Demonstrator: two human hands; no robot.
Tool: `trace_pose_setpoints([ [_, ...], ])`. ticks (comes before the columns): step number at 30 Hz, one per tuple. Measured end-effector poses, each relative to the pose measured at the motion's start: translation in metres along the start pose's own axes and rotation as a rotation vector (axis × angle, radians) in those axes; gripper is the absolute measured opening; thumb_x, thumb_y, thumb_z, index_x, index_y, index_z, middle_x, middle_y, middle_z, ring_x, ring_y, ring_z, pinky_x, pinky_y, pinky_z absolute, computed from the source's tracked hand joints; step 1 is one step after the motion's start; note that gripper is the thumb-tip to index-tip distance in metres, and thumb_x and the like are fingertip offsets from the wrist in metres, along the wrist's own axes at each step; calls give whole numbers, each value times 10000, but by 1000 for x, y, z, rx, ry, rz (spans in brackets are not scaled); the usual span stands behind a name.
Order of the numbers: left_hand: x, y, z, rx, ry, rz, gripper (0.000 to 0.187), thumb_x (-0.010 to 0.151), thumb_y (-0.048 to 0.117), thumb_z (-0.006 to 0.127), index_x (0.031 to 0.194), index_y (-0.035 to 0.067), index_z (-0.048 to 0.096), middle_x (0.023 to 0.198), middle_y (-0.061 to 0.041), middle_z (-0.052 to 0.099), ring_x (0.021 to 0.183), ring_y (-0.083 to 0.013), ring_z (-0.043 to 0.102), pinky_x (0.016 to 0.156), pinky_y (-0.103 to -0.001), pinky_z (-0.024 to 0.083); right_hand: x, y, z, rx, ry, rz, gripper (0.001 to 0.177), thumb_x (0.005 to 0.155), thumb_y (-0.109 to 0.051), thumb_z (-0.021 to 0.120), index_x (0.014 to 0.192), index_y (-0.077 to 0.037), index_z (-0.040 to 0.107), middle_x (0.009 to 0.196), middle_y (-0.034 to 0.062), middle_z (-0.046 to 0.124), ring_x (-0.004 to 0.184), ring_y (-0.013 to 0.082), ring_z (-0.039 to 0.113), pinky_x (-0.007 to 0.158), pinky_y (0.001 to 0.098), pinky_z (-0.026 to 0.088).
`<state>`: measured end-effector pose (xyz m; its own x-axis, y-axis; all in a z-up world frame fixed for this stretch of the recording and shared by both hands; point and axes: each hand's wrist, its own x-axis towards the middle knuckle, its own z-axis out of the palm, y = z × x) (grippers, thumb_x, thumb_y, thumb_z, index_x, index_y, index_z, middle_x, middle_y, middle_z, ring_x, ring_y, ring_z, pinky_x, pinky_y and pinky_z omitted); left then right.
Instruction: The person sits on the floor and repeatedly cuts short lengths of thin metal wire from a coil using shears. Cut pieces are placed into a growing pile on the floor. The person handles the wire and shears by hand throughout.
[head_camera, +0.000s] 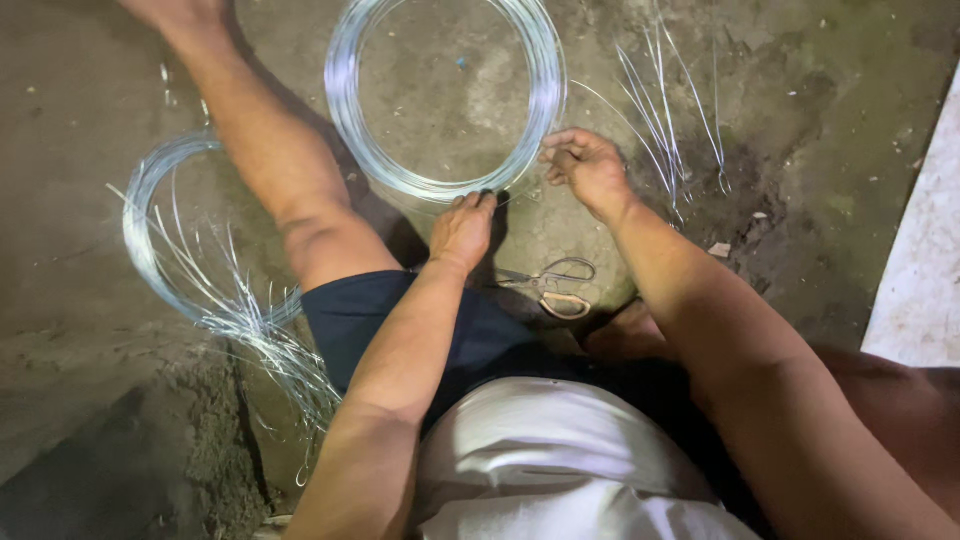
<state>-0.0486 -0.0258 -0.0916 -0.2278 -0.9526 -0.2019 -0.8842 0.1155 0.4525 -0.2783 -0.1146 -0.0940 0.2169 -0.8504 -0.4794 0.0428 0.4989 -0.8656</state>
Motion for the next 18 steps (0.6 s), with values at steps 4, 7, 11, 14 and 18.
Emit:
trace_pose_setpoints([
  [4, -1, -4, 4, 38, -103, -59, 316, 899, 118, 569, 1171, 143, 729, 1190, -138, 689, 1130, -349, 632, 901, -475, 533, -4, -8, -3, 5, 19, 25, 196, 975, 25, 619, 1148, -38, 687, 984, 91, 747, 720, 126, 672, 658, 265, 551],
  [7, -5, -6, 8, 99, -85, -22, 288, 866, 119, 590, 1093, 137, 766, 1196, -145, 698, 1140, -332, 633, 910, -453, 539, -2, -17, -14, 59, -12, -63, 224, 974, 2, 592, 1163, -63, 693, 1002, 64, 746, 714, 101, 641, 650, 248, 530],
  [11, -5, -7, 13, 200, -185, -61, 222, 861, 132, 607, 961, 126, 805, 1131, -125, 741, 1139, -301, 667, 907, -425, 556, 9, -36, -40, 45, 147, -115, 126, 1026, -69, 617, 1118, -66, 702, 916, 20, 709, 684, 73, 570, 605, 224, 459],
  [14, -1, -8, 15, 245, -371, -171, 219, 904, 151, 603, 970, 120, 809, 1085, -125, 767, 1077, -283, 720, 882, -411, 578, 17, -58, -71, 76, 180, -248, 104, 1042, -64, 619, 1091, -47, 709, 859, 35, 706, 696, 81, 571, 610, 219, 432],
  [18, -4, -13, 21, 283, -468, -205, 234, 924, 147, 596, 1009, 118, 812, 1080, -118, 772, 1048, -274, 737, 867, -403, 586, 22, -91, -106, 160, 314, -276, 75, 1025, -31, 628, 987, -61, 686, 785, 31, 693, 602, 92, 572, 526, 239, 426],
])
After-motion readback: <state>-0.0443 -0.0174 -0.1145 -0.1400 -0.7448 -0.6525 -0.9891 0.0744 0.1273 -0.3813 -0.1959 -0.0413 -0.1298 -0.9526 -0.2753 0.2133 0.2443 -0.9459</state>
